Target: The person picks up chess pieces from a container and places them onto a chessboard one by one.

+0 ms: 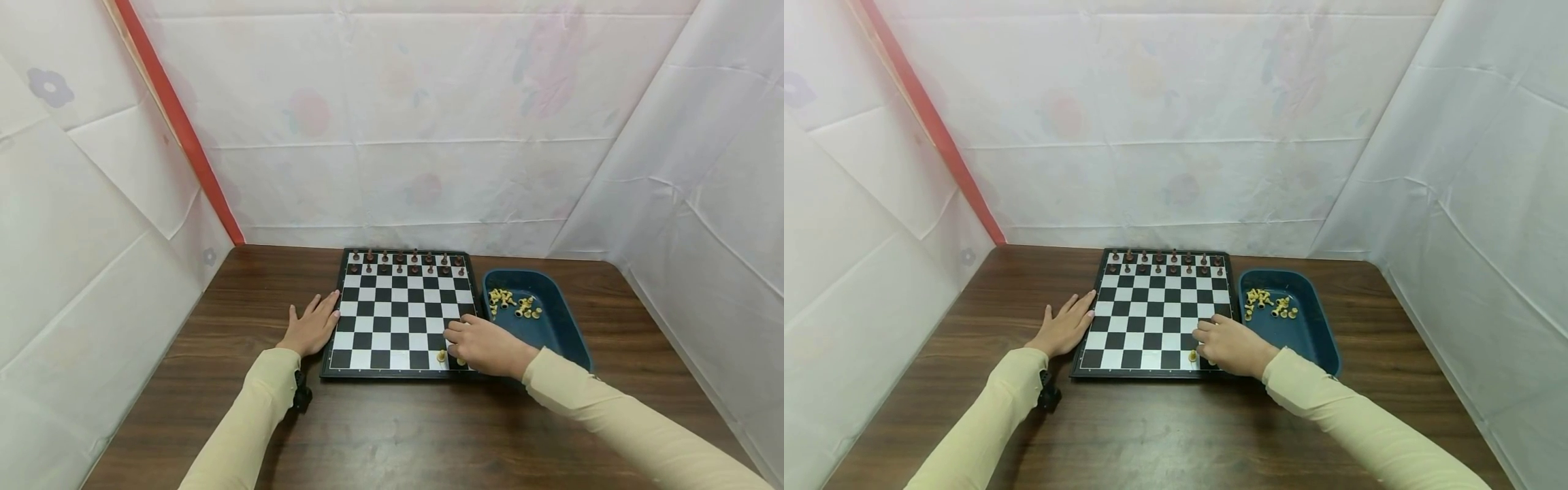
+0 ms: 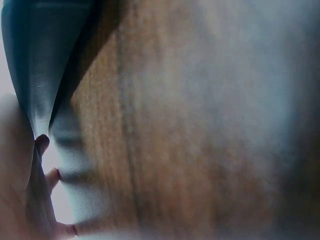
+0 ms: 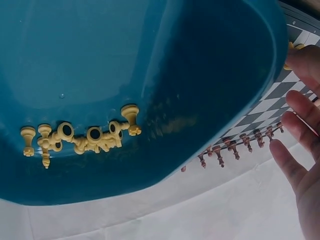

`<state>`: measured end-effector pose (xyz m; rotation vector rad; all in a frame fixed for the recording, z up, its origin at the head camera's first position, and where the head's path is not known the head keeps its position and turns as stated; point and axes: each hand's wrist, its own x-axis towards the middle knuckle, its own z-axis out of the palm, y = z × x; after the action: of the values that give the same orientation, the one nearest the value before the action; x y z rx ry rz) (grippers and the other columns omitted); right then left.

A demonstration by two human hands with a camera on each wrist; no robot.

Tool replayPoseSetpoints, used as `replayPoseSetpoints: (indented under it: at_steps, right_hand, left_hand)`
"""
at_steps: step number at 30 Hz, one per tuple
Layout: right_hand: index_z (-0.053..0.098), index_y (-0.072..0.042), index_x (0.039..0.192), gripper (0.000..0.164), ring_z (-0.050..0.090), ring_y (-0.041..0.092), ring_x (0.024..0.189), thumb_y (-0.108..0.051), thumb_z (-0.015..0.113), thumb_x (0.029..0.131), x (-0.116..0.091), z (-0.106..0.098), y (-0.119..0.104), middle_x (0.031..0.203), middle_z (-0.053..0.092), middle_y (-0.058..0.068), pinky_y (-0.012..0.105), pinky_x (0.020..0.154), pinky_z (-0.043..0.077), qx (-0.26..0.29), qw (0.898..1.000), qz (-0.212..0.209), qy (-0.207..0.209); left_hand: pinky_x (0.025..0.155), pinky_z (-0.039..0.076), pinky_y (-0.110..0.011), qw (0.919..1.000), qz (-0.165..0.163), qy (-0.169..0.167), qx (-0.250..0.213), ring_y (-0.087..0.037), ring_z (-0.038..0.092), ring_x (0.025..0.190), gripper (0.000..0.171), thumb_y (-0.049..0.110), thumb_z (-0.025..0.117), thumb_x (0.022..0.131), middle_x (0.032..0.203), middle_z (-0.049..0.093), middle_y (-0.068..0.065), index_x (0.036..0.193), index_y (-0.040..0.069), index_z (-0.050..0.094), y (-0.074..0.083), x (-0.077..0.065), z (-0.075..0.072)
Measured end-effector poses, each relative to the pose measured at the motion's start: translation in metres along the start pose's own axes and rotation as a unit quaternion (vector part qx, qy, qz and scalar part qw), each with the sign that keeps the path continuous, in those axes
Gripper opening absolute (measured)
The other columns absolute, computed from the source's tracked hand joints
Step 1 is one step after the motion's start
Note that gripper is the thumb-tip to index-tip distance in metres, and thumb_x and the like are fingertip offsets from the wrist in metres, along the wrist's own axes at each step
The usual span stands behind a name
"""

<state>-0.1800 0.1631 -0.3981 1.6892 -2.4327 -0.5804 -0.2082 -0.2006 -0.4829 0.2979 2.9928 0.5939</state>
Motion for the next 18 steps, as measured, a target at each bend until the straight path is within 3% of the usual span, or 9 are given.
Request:
replayPoseSetpoints:
  at_steps: [9,18]
  right_hand:
    - [0.075,-0.018,0.093,0.014,0.055,0.016,0.086,-0.019,0.078,0.08,-0.013,-0.008,0.017,0.094,0.064,-0.001,0.032,0.077,0.049,-0.01,0.999,0.033,0.016]
    - [0.074,-0.014,0.088,0.009,0.057,0.02,0.09,-0.014,0.078,0.08,-0.032,-0.007,0.039,0.095,0.063,0.003,0.039,0.081,0.05,-0.006,0.996,0.079,0.031]
  left_hand:
    - [0.103,-0.004,-0.071,1.0,-0.002,0.001,0.005,-0.035,0.016,0.143,0.055,0.036,0.026,0.105,0.156,0.023,-0.007,0.155,0.016,0.017,0.0,0.0,0.001]
    - [0.103,-0.004,-0.071,1.0,0.005,0.002,0.005,-0.035,0.016,0.142,0.054,0.035,0.026,0.105,0.156,0.024,-0.008,0.154,0.015,0.017,0.0,-0.001,0.0]
